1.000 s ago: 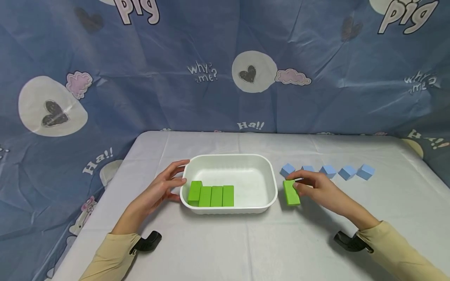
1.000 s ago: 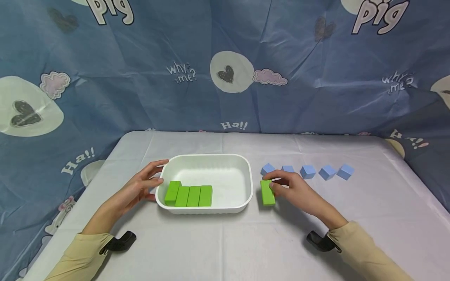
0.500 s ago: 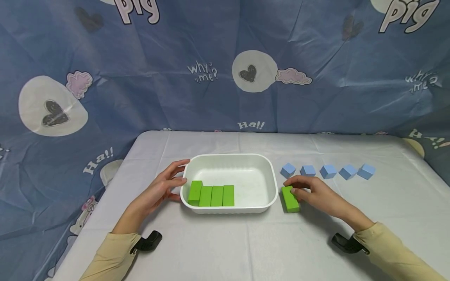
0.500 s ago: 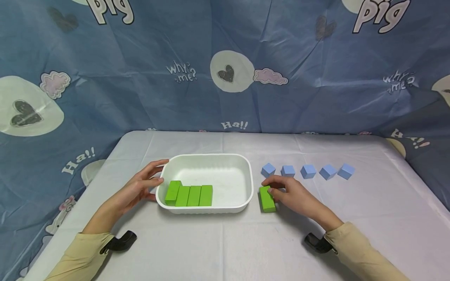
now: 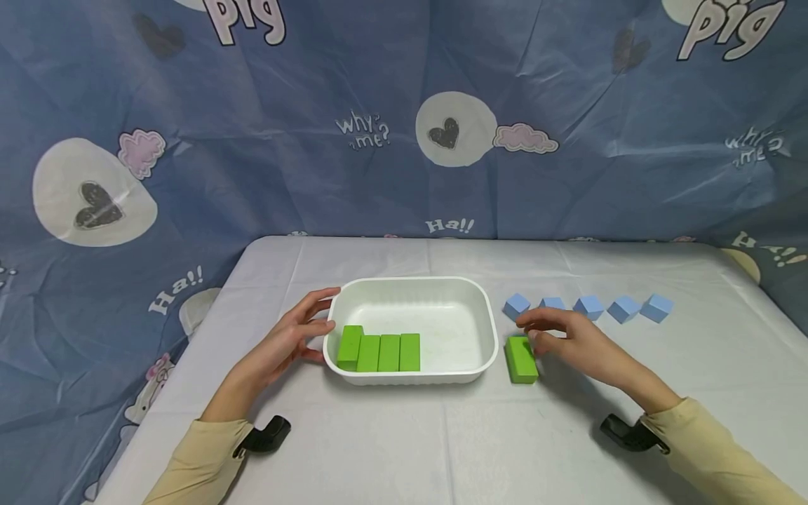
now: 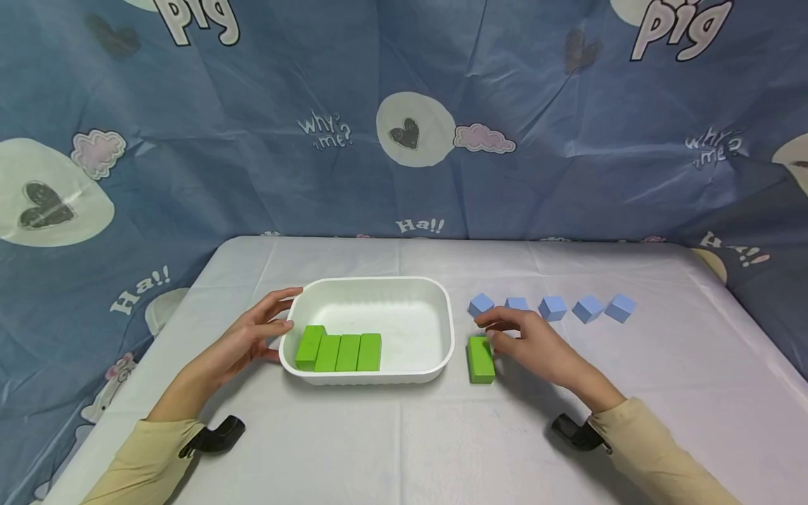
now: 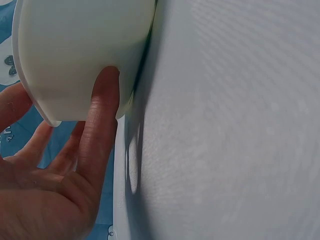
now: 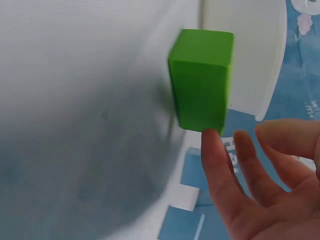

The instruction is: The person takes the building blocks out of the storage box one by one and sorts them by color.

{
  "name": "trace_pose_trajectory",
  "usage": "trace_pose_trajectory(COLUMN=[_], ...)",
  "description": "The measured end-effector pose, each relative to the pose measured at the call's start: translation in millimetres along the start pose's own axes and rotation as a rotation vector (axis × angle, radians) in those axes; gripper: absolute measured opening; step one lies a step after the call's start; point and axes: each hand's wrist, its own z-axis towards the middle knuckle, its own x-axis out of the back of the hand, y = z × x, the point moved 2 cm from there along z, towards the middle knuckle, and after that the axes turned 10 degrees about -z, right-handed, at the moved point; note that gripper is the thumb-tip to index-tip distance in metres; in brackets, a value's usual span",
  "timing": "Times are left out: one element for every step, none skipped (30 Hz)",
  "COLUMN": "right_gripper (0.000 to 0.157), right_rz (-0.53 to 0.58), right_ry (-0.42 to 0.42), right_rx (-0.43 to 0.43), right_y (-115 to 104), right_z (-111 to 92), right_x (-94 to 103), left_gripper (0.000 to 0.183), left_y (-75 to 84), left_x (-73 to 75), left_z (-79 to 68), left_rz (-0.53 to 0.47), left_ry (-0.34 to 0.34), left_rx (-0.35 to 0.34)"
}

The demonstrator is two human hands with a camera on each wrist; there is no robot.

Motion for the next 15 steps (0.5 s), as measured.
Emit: trace_pose_trajectory(right_gripper=[0.027, 0.026, 0.026, 0.026, 0.026, 0.026, 0.026, 0.025, 0.025, 0.025, 0.025, 0.025, 0.024, 0.024, 0.024], right_rz=[0.009, 0.008, 0.005, 0.004, -0.001, 0.000, -0.003, 0.001, 0.010, 0.019, 0.031, 0.048, 0.061, 0.074, 0.086], right_ry=[0.006, 0.017, 0.029, 0.042, 0.054, 0.067, 0.078, 0.088, 0.096, 0.103, 0.110, 0.116, 0.122, 0.128, 0.134], right_rx=[0.005, 0.008, 0.012, 0.019, 0.028, 0.032, 0.038, 0.044, 0.046, 0.049, 0.052, 0.054, 0.061, 0.064, 0.069], right_y=[-1, -2, -4, -5, -6, -8, -9, -10, -11, -12, -14, -15, -16, -17, -19], right_z=[0, 0, 0, 1, 1, 1, 2, 2, 3, 4, 4, 5, 6, 7, 8], right_x=[1.6, 3.1, 4.5, 5.8, 6.9, 7.8, 8.6, 9.2, 9.7, 10.0, 10.4, 10.7, 10.8, 10.9, 11.0], left_gripper=[0.059, 0.059, 0.059, 0.059, 0.059, 0.059, 0.059, 0.059, 0.059, 0.059, 0.059, 0.059, 0.059, 0.059, 0.059], left_y=[0.0, 0.1, 0.1, 0.1, 0.0, 0.1, 0.3, 0.5, 0.6, 0.9, 1.0, 1.3, 1.3, 1.2, 1.3], left_x=[0.0, 0.0, 0.2, 0.4, 0.6, 0.7, 0.7, 0.7, 0.7, 0.7, 0.6, 0.5, 0.6, 0.7, 0.6], left_z=[-0.1, -0.3, -0.3, -0.4, -0.3, -0.3, -0.4, -0.4, -0.5, -0.6, -0.8, -0.9, -1.0, -1.0, -1.1], left_rz=[0.000, -0.002, -0.003, -0.003, -0.002, -0.002, -0.001, 0.000, 0.001, 0.003, 0.005, 0.005, 0.006, 0.007, 0.007], left_ry=[-0.002, 0.001, -0.002, -0.003, -0.007, -0.007, -0.007, -0.007, -0.006, -0.004, -0.003, -0.001, 0.000, 0.000, 0.001], left_rx=[0.000, 0.002, 0.002, 0.002, 0.001, 0.000, 0.000, 0.000, 0.000, 0.000, 0.000, 0.001, 0.002, 0.004, 0.005])
